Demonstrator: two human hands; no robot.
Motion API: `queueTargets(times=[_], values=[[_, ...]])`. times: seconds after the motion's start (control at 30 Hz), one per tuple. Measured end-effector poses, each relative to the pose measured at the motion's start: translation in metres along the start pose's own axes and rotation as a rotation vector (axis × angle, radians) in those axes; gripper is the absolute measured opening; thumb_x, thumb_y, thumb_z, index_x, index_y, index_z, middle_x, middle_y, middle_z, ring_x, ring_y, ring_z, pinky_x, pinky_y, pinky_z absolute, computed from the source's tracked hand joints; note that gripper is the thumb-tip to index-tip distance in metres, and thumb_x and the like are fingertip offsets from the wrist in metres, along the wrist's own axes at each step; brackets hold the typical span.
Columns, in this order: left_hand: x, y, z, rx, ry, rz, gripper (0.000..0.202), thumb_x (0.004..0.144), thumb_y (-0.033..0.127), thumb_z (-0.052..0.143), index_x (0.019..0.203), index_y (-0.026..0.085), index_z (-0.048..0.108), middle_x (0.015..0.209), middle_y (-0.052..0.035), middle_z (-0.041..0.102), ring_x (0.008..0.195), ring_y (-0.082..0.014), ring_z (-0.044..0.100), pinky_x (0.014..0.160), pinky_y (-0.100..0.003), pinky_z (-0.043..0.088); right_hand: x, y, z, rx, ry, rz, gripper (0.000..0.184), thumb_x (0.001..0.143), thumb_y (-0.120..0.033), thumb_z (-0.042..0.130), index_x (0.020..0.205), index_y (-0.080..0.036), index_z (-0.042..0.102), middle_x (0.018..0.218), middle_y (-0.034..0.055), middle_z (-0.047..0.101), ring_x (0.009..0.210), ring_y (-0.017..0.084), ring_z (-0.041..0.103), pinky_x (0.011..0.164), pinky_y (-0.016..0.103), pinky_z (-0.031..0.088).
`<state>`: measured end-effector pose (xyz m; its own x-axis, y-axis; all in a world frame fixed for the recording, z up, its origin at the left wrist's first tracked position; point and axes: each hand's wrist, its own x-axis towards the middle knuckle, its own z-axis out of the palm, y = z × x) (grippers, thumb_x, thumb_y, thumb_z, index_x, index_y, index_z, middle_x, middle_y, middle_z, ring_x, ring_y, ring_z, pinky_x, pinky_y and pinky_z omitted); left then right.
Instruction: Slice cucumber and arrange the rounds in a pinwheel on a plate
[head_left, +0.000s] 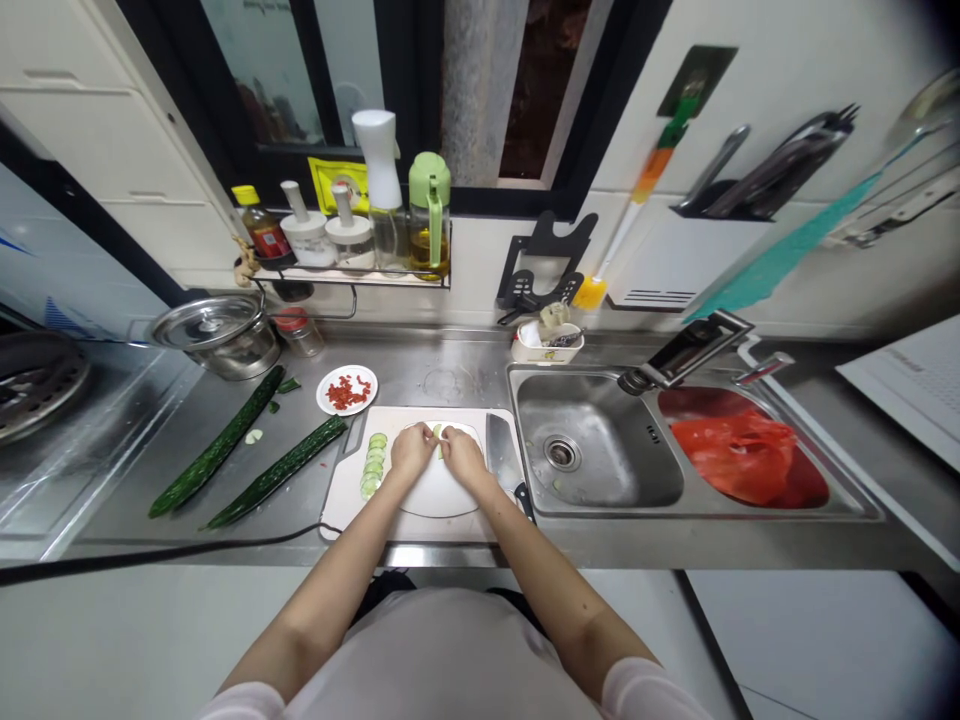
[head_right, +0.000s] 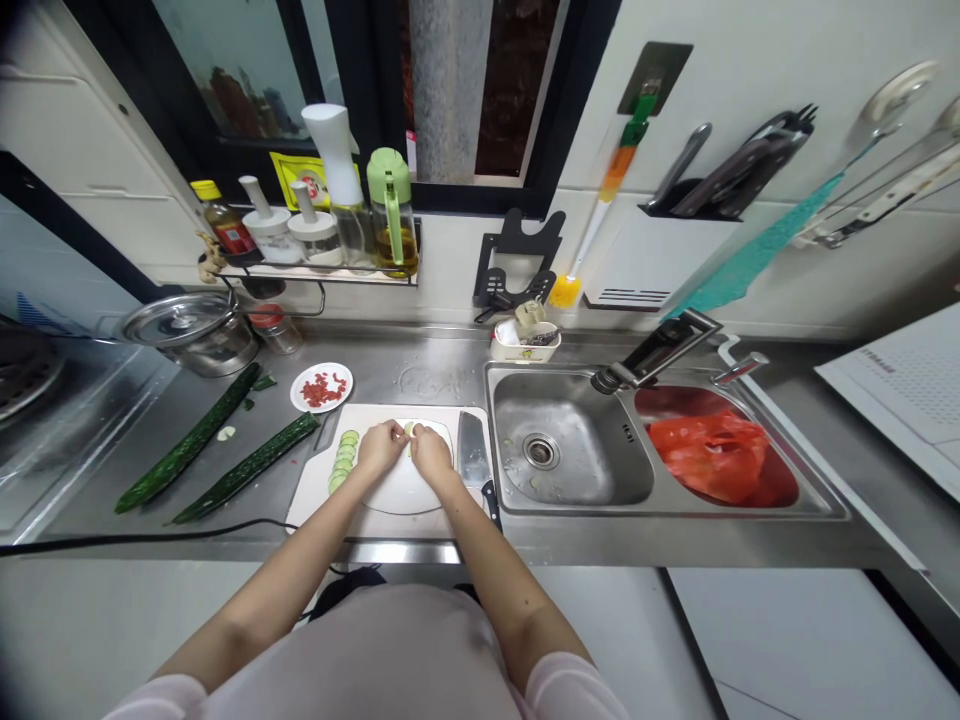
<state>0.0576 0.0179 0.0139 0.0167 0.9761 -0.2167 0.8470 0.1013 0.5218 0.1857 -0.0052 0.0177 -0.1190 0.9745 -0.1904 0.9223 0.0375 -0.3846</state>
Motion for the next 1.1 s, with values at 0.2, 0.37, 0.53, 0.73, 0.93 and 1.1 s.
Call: queueTargets(times=[0.2,0.37,0.53,0.73,0.93,1.1], values=[[-0.004,0.003,-0.003,0.101,0.001,-0.026,0.023,0.084,0.04,0.058,0.097,0.022,0.064,0.097,-0.0083,0.071,0.091,-0.0228,0.064,0.072,-0.029,0.04,-0.014,-0.005,0.0,-0.131,-0.034,-0.008,0.029,0.099,-0.025,0.033,0.117,-0.02,0.055,0.109,0.0091,0.063,0.095,0.018,0.061,0.075,0.026,0.042],[-0.007,0.005,-0.004,0.125,0.016,-0.009,0.021,0.086,0.04,0.056,0.096,0.023,0.064,0.097,-0.0069,0.07,0.091,-0.0229,0.064,0.071,-0.029,0.039,-0.019,-0.005,0.005,-0.207,-0.034,-0.015,0.033,0.101,-0.026,0.028,0.116,-0.019,0.057,0.104,0.0103,0.064,0.095,0.02,0.062,0.075,0.027,0.043],[-0.008,0.005,-0.002,0.138,0.026,-0.001,0.023,0.087,0.04,0.055,0.102,0.024,0.062,0.099,-0.0066,0.07,0.091,-0.0222,0.064,0.071,-0.029,0.039,-0.017,-0.004,0.009,-0.245,-0.028,-0.021,0.031,0.1,-0.025,0.031,0.117,-0.019,0.057,0.103,0.0107,0.065,0.095,0.02,0.063,0.076,0.027,0.043],[-0.006,0.007,-0.002,0.131,0.013,-0.016,0.023,0.087,0.04,0.056,0.103,0.025,0.062,0.101,-0.0063,0.07,0.092,-0.0215,0.063,0.071,-0.028,0.038,-0.015,-0.003,0.01,-0.251,-0.017,-0.016,0.033,0.1,-0.025,0.03,0.118,-0.018,0.056,0.102,0.0118,0.066,0.094,0.021,0.063,0.076,0.029,0.043],[-0.005,0.007,-0.002,0.134,0.01,-0.011,0.022,0.086,0.039,0.056,0.103,0.025,0.062,0.101,-0.0059,0.07,0.093,-0.0219,0.064,0.069,-0.028,0.038,-0.014,-0.004,0.01,-0.24,-0.017,-0.012,0.034,0.1,-0.025,0.029,0.119,-0.018,0.056,0.102,0.012,0.066,0.095,0.021,0.063,0.076,0.029,0.044],[-0.003,0.005,0.0,0.128,0.03,0.001,0.021,0.087,0.039,0.056,0.102,0.025,0.061,0.101,-0.0056,0.07,0.091,-0.0218,0.064,0.068,-0.028,0.037,-0.013,-0.005,0.011,-0.237,-0.021,-0.006,0.034,0.1,-0.026,0.028,0.12,-0.019,0.055,0.102,0.0125,0.066,0.094,0.021,0.063,0.076,0.03,0.044]])
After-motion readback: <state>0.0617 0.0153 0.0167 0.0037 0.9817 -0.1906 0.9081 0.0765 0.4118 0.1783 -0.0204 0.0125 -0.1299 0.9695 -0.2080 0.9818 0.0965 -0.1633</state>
